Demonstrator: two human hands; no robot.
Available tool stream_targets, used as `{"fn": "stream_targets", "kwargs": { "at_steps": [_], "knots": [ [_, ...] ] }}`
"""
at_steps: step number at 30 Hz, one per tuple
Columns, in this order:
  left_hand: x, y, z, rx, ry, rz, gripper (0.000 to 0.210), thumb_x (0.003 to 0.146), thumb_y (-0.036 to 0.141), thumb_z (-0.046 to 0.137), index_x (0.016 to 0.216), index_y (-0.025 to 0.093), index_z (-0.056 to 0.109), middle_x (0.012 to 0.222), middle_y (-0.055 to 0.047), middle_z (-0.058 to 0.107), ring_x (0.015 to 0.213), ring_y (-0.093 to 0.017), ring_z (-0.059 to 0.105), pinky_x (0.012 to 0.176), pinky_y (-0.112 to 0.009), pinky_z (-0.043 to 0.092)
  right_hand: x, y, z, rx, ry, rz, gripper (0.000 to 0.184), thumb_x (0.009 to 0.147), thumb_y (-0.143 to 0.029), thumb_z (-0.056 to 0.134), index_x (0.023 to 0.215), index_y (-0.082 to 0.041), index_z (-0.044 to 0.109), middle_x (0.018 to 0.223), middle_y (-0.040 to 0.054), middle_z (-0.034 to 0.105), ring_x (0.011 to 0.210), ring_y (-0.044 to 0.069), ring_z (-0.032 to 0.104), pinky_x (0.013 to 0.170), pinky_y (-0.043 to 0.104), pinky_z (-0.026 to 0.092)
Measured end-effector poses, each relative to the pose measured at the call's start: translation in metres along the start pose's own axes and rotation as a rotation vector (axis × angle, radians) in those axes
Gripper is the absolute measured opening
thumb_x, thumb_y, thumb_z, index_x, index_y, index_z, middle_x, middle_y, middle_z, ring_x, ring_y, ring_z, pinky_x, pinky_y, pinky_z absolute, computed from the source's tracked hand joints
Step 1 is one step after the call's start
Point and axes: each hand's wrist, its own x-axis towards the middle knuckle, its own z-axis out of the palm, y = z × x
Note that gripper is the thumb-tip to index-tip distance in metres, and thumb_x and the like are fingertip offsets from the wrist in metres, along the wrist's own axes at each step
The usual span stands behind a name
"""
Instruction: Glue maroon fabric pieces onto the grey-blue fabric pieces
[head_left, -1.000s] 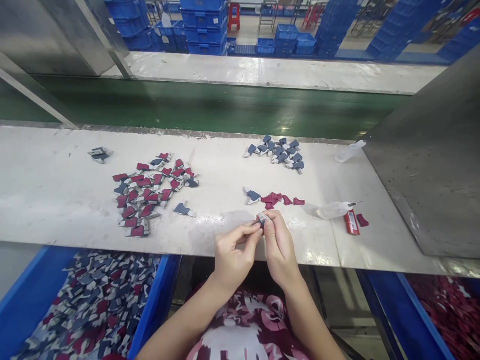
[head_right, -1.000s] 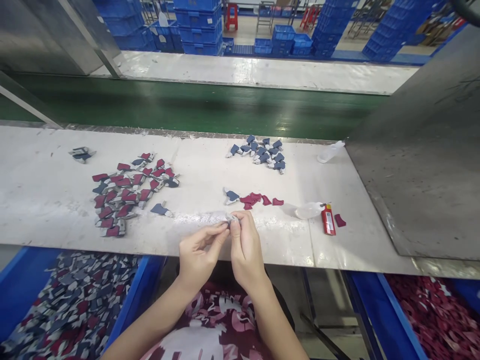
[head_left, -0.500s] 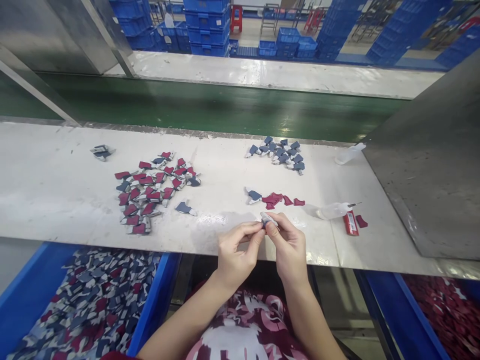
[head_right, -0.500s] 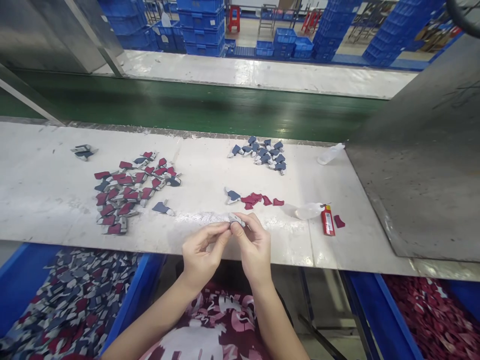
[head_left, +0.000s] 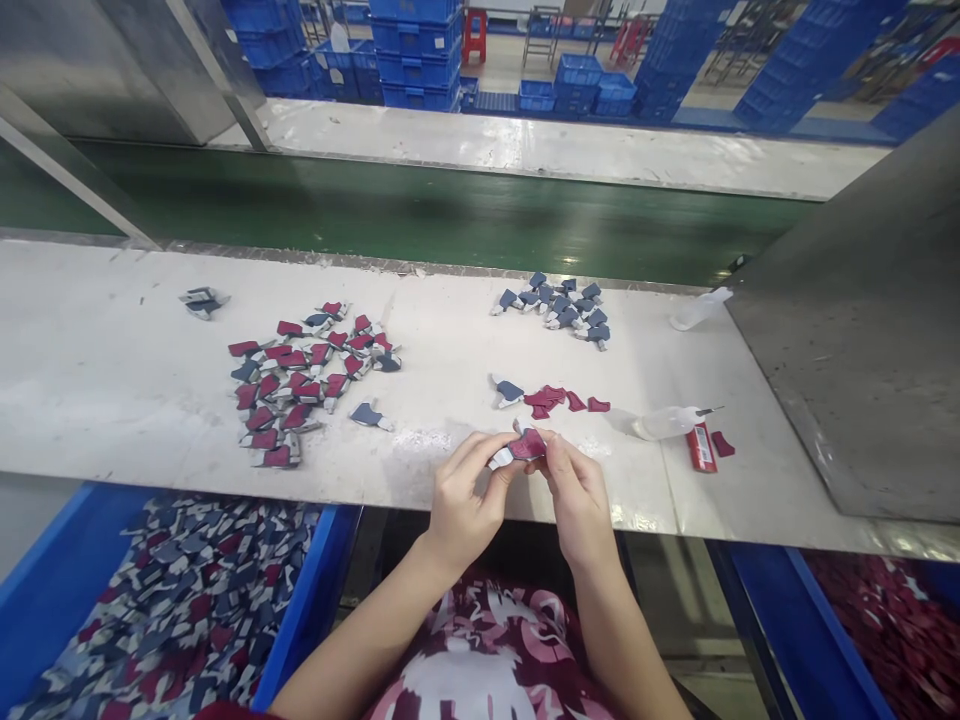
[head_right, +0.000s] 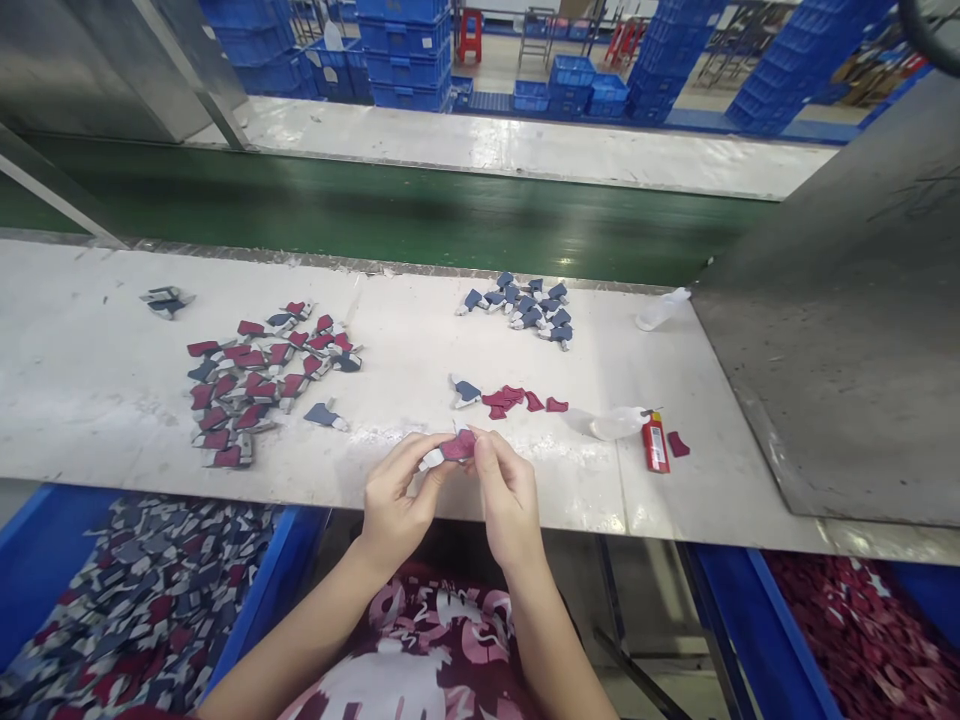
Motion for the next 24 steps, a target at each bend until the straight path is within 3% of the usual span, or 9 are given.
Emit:
{"fn": "stream_targets", "kwargs": {
  "at_steps": [7, 11, 14, 16, 19, 22, 24],
  "knots": [
    [-0.003, -0.001, 0.001, -0.028, -0.026, -0.016, 0.026, 0.092, 0.004, 0.059, 0.111, 0.019, 0.069, 0.095, -0.005, 0.07, 0.089, -0.016, 0.068, 0.08, -0.027, 0.055, 0.004, -0.003, 0.006, 0.046, 0.012, 0.025, 0.022, 0.093, -0.042, 0.063, 0.086, -0.022, 0.07, 0.078, -0.0001, 0.062, 0.078, 0.015, 0.056, 0.074, 0.026, 0.046],
    [-0.003, -0.001, 0.002, -0.079, -0.061, -0.067, 0.024, 0.093, 0.007, 0.059, 0.111, 0.019, 0.07, 0.095, -0.006, 0.069, 0.087, -0.016, 0.067, 0.079, -0.026, 0.055, 0.004, 0.002, 0.004, 0.158, -0.023, 0.09, 0.027, 0.094, -0.044, 0.06, 0.08, -0.021, 0.064, 0.076, -0.0007, 0.059, 0.074, 0.013, 0.053, 0.07, 0.025, 0.045],
    [-0.003, 0.001, 0.001, -0.144, -0.063, -0.164, 0.019, 0.092, 0.013, 0.062, 0.107, 0.02, 0.072, 0.094, -0.005, 0.071, 0.089, -0.016, 0.068, 0.08, -0.026, 0.055, 0.002, 0.003, -0.001, 0.053, -0.05, 0.082, 0.029, 0.097, -0.045, 0.055, 0.085, -0.021, 0.063, 0.08, 0.0006, 0.061, 0.075, 0.014, 0.055, 0.07, 0.026, 0.047],
    [-0.003, 0.004, 0.0, -0.232, -0.056, -0.29, 0.016, 0.092, 0.018, 0.065, 0.105, 0.02, 0.073, 0.095, -0.005, 0.072, 0.087, -0.017, 0.068, 0.078, -0.026, 0.056, 0.001, 0.003, -0.007, -0.151, -0.057, -0.023, 0.025, 0.095, -0.045, 0.057, 0.105, -0.022, 0.064, 0.097, 0.004, 0.065, 0.089, 0.018, 0.06, 0.079, 0.031, 0.051],
    [-0.001, 0.009, -0.005, -0.391, -0.059, -0.51, 0.016, 0.09, 0.027, 0.068, 0.102, 0.019, 0.074, 0.09, -0.005, 0.073, 0.077, -0.017, 0.068, 0.07, -0.026, 0.057, 0.001, 0.001, -0.016, -0.48, -0.076, -0.351, 0.051, 0.086, -0.039, 0.071, 0.132, -0.027, 0.054, 0.125, 0.0093, 0.059, 0.116, 0.026, 0.057, 0.095, 0.044, 0.051],
    [0.003, 0.014, -0.009, -0.478, -0.086, -0.641, 0.02, 0.086, 0.033, 0.071, 0.098, 0.017, 0.075, 0.082, -0.004, 0.072, 0.068, -0.016, 0.064, 0.065, -0.027, 0.055, 0.004, 0.0, -0.023, -0.646, -0.045, -0.677, 0.042, 0.084, -0.029, 0.074, 0.124, -0.029, 0.06, 0.113, 0.0076, 0.063, 0.115, 0.028, 0.056, 0.097, 0.051, 0.05],
    [0.005, 0.016, -0.011, -0.515, -0.103, -0.685, 0.022, 0.084, 0.035, 0.073, 0.095, 0.016, 0.076, 0.076, -0.003, 0.069, 0.062, -0.014, 0.06, 0.061, -0.026, 0.053, 0.006, -0.001, -0.025, -0.687, -0.051, -0.784, 0.032, 0.086, -0.024, 0.072, 0.116, -0.03, 0.063, 0.101, 0.0055, 0.065, 0.111, 0.028, 0.056, 0.096, 0.05, 0.051]
  ]
}}
